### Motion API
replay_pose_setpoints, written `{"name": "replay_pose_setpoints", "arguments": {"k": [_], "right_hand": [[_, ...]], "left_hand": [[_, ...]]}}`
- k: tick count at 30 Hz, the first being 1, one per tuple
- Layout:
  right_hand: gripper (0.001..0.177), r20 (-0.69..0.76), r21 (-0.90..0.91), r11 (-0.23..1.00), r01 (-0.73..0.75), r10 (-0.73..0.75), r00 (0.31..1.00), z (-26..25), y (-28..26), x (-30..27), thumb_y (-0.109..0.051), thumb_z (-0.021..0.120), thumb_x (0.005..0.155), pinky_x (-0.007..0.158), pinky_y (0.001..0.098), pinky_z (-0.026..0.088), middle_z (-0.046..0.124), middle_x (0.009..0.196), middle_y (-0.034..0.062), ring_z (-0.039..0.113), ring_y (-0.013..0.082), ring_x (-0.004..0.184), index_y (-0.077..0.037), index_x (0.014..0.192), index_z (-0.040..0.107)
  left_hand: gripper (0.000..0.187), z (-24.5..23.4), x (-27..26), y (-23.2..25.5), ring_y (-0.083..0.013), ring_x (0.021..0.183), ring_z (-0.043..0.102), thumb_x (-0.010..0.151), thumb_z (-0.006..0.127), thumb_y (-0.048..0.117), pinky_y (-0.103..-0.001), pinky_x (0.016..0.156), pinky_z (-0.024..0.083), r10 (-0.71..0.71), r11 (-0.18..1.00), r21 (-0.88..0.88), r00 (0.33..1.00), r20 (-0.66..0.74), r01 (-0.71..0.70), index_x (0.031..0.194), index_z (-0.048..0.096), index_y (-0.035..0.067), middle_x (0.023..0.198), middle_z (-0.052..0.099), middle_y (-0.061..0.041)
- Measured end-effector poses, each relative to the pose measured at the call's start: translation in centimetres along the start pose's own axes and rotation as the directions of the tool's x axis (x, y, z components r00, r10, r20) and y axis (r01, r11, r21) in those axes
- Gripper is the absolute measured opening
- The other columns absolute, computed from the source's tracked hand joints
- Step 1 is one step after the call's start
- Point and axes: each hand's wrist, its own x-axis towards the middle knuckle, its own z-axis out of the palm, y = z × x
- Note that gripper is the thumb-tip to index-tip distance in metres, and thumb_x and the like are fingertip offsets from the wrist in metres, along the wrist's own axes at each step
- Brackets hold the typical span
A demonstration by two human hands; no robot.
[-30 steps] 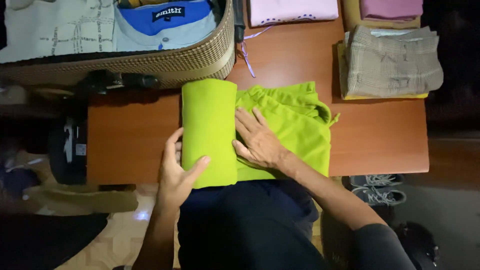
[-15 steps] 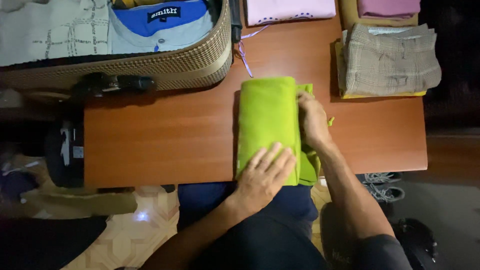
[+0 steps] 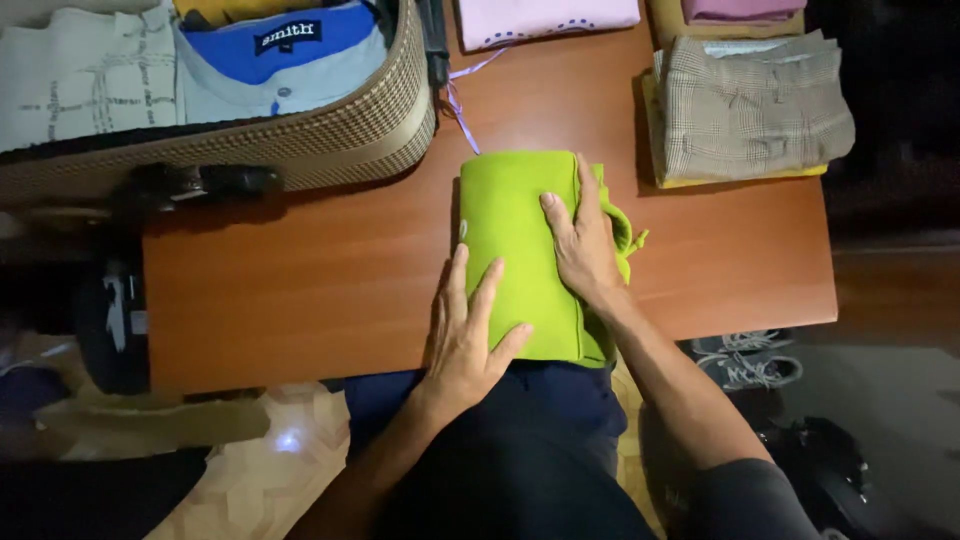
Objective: The person is folding clothes and placing them into a suitcase.
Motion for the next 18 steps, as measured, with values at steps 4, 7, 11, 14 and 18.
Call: {"name": "replay_pose_setpoints", "arguments": {"k": [4,7,11,14,18], "right_hand": [[0.059,0.052,0.109,0.992,-0.061,0.056,0.997,-0.1,-0.3,0.1,-0.026,0.054,0.108,0.107,0.0396,0.050,0.062,0.140,0.0235,0.064,0.0317,0.129,-0.002,0.156,0.031],[0.056,0.047,0.147,0.989,0.020,-0.028,0.998,-0.2,0.6,0.1,-0.025,0.052,0.111,0.109,0.0398,0.049,0.061,0.141,0.0230,0.062,0.0313,0.131,-0.001,0.156,0.032],[0.054,0.063,0.168,0.985,0.039,-0.051,0.997,-1.4,-1.7,0.1,-0.025,0.050,0.112,0.110,0.0404,0.047,0.060,0.144,0.0235,0.059,0.0327,0.133,-0.001,0.157,0.033],[0.054,0.107,0.040,0.998,-0.050,0.046,0.993,-3.3,-3.5,-0.8,-0.027,0.052,0.107,0.102,0.0408,0.050,0.064,0.135,0.0223,0.063,0.0324,0.127,-0.004,0.154,0.041],[0.045,-0.084,-0.557,0.827,-0.077,0.036,0.996,-4.6,-1.3,-1.9,-0.031,0.061,0.103,0.095,0.0488,0.051,0.066,0.119,0.0265,0.064,0.0415,0.112,-0.004,0.139,0.061]], "left_hand": [[0.088,0.8,0.4,-1.7,-0.0450,0.149,0.036,0.095,0.070,0.039,-0.051,0.119,0.034,-0.266,0.910,-0.324,0.964,0.024,0.259,0.160,0.026,0.000,0.162,0.030,-0.033],[0.092,0.3,2.0,-2.2,-0.0376,0.144,0.045,0.090,0.075,0.034,-0.046,0.116,0.039,-0.384,0.776,-0.500,0.917,0.108,0.384,0.158,0.023,-0.001,0.157,0.040,-0.028],[0.095,-1.4,3.0,-1.9,-0.0348,0.138,0.051,0.083,0.079,0.027,-0.043,0.112,0.044,-0.436,0.702,-0.564,0.889,0.143,0.435,0.157,0.026,0.000,0.151,0.047,-0.025],[0.093,-2.4,3.0,-2.8,-0.0333,0.136,0.055,0.082,0.078,0.025,-0.042,0.110,0.046,-0.453,0.672,-0.582,0.876,0.166,0.457,0.157,0.029,0.001,0.149,0.051,-0.023],[0.089,-2.1,1.9,-3.5,-0.0336,0.141,0.051,0.086,0.078,0.024,-0.042,0.115,0.042,-0.404,0.748,-0.536,0.909,0.101,0.392,0.158,0.031,0.000,0.154,0.049,-0.023]]}}
